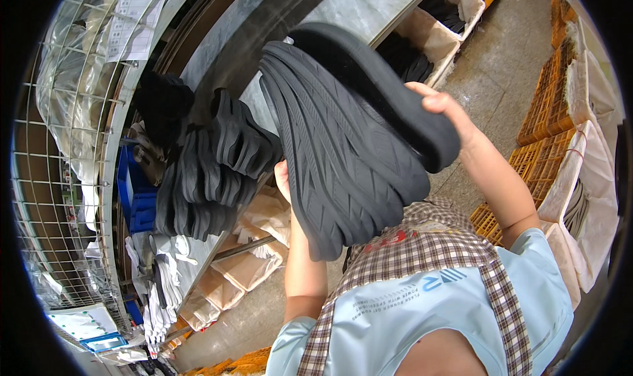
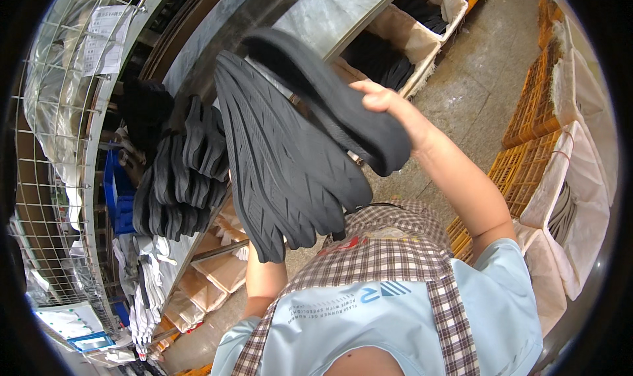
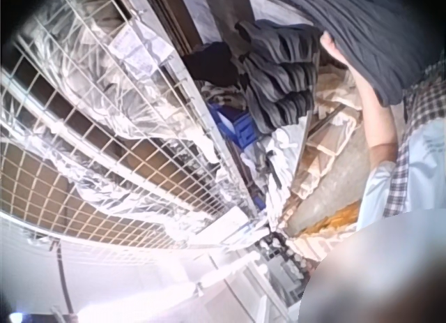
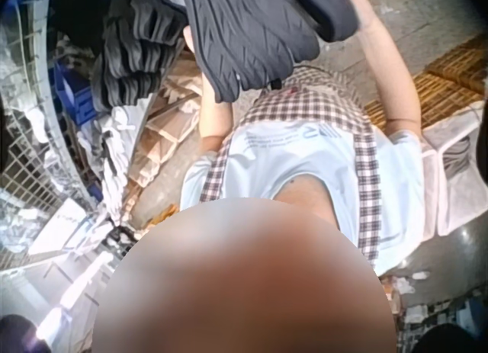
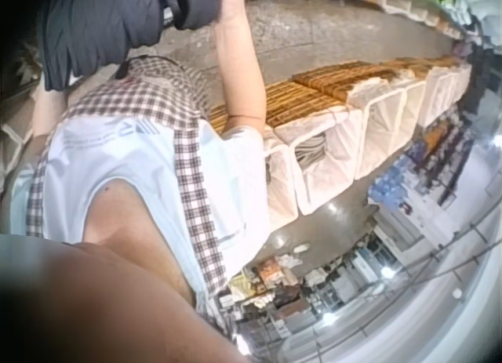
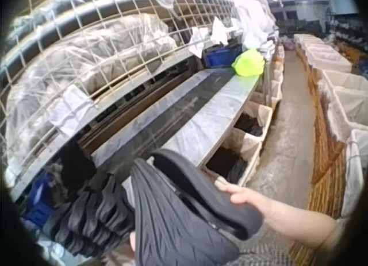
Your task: The person repeatedly picks stacks of black and beige shoe soles from a metal shelf, inspects them, and places them into fabric-lined bins. The person also picks up a pink slipper and a black sole, applies a white substance from a small container to the sole using a brush, and places the items into bins.
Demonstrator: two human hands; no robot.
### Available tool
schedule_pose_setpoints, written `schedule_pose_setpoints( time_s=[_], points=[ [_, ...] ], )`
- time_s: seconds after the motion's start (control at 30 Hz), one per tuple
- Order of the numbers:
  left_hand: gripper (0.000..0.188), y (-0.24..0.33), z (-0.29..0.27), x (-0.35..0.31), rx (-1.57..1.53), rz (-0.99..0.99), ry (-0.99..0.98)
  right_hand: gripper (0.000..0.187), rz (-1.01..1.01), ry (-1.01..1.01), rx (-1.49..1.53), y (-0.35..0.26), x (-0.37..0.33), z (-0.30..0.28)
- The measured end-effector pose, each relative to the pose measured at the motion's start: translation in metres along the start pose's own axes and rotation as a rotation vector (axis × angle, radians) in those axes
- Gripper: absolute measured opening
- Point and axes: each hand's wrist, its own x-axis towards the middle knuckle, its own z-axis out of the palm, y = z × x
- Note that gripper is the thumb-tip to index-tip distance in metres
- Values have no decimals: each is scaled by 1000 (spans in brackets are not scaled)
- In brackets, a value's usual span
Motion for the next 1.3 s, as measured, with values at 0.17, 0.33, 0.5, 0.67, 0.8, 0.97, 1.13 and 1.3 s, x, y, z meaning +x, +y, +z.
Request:
schedule_pose_setpoints(
  time_s=[0.17, 0.33, 0.5, 0.67, 0.8, 0.97, 1.13, 1.3],
  points=[
    [66, -1, 4, 3, -36, -101, -89, 57, -6, 13, -47, 10, -2, 2],
    [66, 0, 4, 2, 338, 98, 79, 57, 5, 19, -2, 12, -2, 1],
    [65, -2, -1, 5, 26, -1, -67, 65, 6, 32, -20, 12, 0, -1],
    [68, 0, -2, 2, -4, -51, -91, 80, 56, -35, -31, 8, -2, -1],
    [66, 7, -5, 2, 59, -96, -8, 95, 44, -104, -214, 8, 3, -1],
    [66, 13, -10, -4, 91, -107, -19, 110, 41, -170, -336, 25, 16, -7],
    [68, 15, 8, -17, 64, -120, -34, 112, 64, -171, -113, 52, 29, -11],
    [67, 26, 37, -18, 115, -238, 55, 102, 122, -146, -50, 69, 31, 3]
  ],
)
